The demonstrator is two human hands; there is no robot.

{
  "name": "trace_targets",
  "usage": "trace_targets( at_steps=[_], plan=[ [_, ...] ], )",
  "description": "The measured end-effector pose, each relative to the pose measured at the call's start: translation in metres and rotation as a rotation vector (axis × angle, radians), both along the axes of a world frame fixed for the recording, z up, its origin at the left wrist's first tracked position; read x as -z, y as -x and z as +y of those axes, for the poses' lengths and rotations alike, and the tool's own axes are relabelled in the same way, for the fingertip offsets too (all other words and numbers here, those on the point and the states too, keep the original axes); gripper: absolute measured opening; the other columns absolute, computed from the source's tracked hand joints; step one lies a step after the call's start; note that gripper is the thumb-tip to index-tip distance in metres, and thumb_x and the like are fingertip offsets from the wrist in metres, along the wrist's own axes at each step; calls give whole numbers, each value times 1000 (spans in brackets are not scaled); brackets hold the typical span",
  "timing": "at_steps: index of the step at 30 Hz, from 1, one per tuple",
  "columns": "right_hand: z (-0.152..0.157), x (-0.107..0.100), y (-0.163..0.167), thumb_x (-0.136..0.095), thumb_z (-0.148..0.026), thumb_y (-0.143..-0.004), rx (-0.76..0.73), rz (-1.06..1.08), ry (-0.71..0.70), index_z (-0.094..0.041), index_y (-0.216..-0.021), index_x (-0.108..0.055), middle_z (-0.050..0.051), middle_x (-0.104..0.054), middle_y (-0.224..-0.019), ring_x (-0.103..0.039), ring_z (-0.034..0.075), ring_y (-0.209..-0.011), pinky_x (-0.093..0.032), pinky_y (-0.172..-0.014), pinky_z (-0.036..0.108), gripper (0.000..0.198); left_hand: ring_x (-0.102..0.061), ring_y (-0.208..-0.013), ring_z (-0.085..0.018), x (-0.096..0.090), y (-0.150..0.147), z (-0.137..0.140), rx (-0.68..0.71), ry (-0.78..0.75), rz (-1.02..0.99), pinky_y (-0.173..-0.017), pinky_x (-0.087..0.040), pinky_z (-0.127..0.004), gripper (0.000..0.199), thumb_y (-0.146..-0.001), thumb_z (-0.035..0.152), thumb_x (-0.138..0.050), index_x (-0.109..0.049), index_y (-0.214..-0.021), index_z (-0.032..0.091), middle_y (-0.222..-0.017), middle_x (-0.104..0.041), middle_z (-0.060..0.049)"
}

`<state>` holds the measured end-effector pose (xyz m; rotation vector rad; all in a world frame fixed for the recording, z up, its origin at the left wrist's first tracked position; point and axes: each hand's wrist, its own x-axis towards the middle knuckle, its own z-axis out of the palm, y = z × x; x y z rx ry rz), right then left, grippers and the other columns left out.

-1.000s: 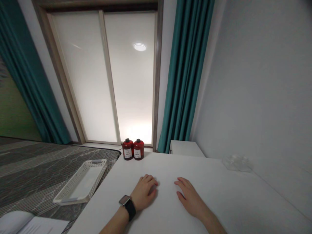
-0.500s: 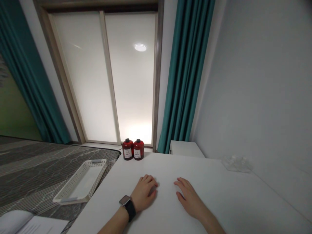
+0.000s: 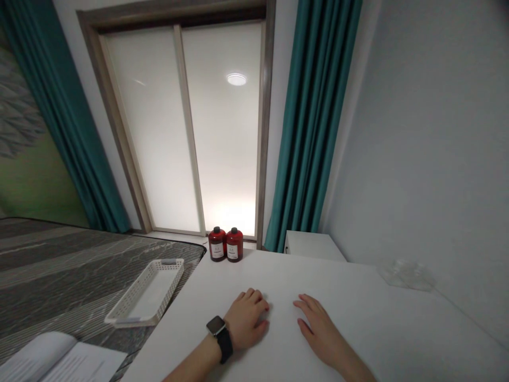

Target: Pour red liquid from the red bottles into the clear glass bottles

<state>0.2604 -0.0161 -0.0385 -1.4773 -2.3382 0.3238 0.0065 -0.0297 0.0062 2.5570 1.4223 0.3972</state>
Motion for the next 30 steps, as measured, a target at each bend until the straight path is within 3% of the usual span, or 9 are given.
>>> trace_targets(
  at_steps=[3,6,8,13,17,20,24,27,30],
  plan=[
    [1,6,0,-45,-23,-91,2,-28,-18,-17,-130,-62,14,-55,-143,-47,28,-135,-36,-116,48,43,-58,-100,-25,-10,8,6,2,-43,-44,-87,-45,-38,21,-82,20,-61,-63,-103,24,-103,-65,-4],
    [3,15,-1,-43,-27,-92,-7,-42,-47,-16,-130,-62,15,-55,-142,-48,30,-135,-36,-115,51,43,-57,-101,-25,-21,25,21,-90,-228,-153,-89,-45,-37,20,-83,13,-56,-64,-100,21,-103,-65,-5],
    [5,21,-2,-43,-29,-93,-20,-39,-68,-17,-130,-62,15,-56,-142,-48,31,-135,-37,-115,53,43,-56,-102,-25,-26,39,35,-157,-267,-171,-90,-44,-38,19,-85,12,-52,-63,-99,20,-104,-64,-7],
    [7,31,-2,-45,-30,-93,-29,-32,-85,-21,-129,-63,13,-56,-142,-49,32,-134,-37,-114,56,42,-60,-94,-25,-24,67,60,-238,-250,-179,-85,-47,-36,16,-85,11,-52,-64,-93,18,-98,-66,-8],
    [2,23,2,-46,-29,-92,-10,-49,-46,-20,-130,-62,14,-55,-143,-46,33,-136,-35,-115,57,43,-62,-86,-22,-12,68,60,-237,-190,-193,-78,-48,-32,16,-84,10,-51,-64,-91,18,-90,-67,-6],
    [-6,2,6,-48,-24,-90,-16,-53,32,-21,-131,-62,13,-52,-146,-43,33,-138,-32,-116,56,43,-62,-86,-22,-4,53,54,-175,-150,-215,-79,-48,-33,16,-84,11,-50,-64,-91,18,-89,-67,-6],
    [-17,-32,3,-55,-16,-83,-89,-4,140,-20,-133,-59,12,-52,-146,-42,30,-138,-32,-117,49,51,-62,-90,-23,-6,18,53,10,-99,-201,-82,-47,-35,19,-85,13,-50,-63,-97,19,-93,-67,-5],
    [-19,-45,-17,-55,-13,-82,-141,66,160,-20,-132,-59,12,-55,-142,-47,26,-134,-35,-115,43,51,-61,-93,-24,-14,-19,64,119,-78,-155,-83,-47,-36,19,-85,15,-51,-62,-99,20,-95,-67,-6],
    [-14,-45,-53,-53,-10,-83,-75,117,101,-19,-127,-61,12,-60,-133,-51,24,-127,-37,-112,42,46,-61,-93,-25,-19,-65,83,199,-60,-141,-85,-47,-37,17,-85,17,-52,-62,-98,19,-96,-67,-6]
  ],
)
